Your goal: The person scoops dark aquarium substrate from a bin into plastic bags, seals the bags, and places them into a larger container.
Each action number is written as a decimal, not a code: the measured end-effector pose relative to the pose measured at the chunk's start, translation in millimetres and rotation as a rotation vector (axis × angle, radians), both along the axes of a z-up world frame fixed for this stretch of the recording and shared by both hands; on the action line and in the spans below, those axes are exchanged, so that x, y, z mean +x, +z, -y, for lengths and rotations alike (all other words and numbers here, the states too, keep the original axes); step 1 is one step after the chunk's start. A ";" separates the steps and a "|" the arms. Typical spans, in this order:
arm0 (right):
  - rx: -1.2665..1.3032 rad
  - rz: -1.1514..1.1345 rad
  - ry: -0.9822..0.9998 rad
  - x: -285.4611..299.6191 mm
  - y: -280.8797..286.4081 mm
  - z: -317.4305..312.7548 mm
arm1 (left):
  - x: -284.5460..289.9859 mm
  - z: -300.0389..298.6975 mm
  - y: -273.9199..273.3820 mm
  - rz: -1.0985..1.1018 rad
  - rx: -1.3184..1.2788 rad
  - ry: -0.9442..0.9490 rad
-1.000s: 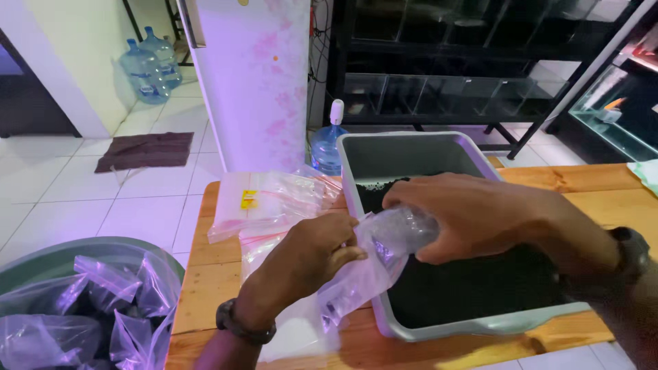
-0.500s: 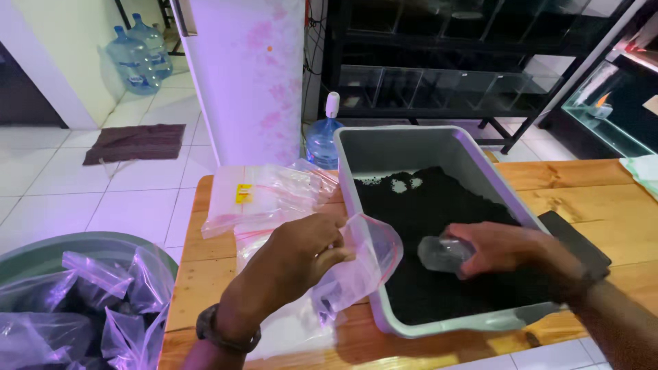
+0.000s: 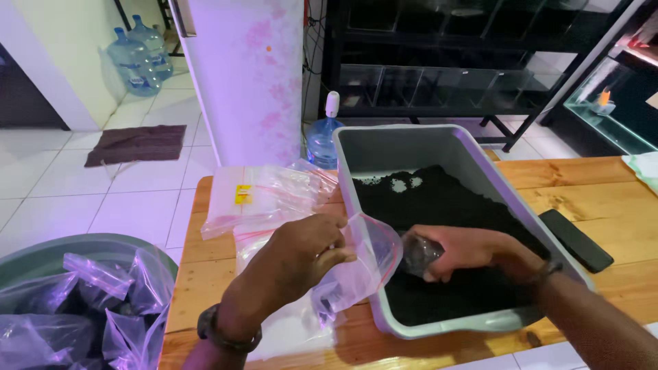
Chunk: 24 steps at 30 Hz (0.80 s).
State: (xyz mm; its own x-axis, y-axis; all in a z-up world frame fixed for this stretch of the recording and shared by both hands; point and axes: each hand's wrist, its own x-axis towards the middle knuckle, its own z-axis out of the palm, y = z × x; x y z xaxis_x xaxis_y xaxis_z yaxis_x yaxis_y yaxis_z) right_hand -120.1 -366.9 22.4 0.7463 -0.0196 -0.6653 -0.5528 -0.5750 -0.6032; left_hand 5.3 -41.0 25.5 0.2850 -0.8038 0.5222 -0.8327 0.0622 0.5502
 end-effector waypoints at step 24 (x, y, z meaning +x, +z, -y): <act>-0.532 0.161 0.189 -16.0 155.4 -49.3 | -3.3 4.7 1.4 0.030 0.051 0.025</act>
State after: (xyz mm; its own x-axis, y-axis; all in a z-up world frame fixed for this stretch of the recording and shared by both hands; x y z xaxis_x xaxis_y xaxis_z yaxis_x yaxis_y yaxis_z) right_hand -136.2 -317.6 177.8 0.8600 -0.1766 -0.4787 -0.3369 -0.9012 -0.2728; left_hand 2.0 -45.8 26.9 0.2901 -0.8224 0.4894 -0.8499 0.0137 0.5268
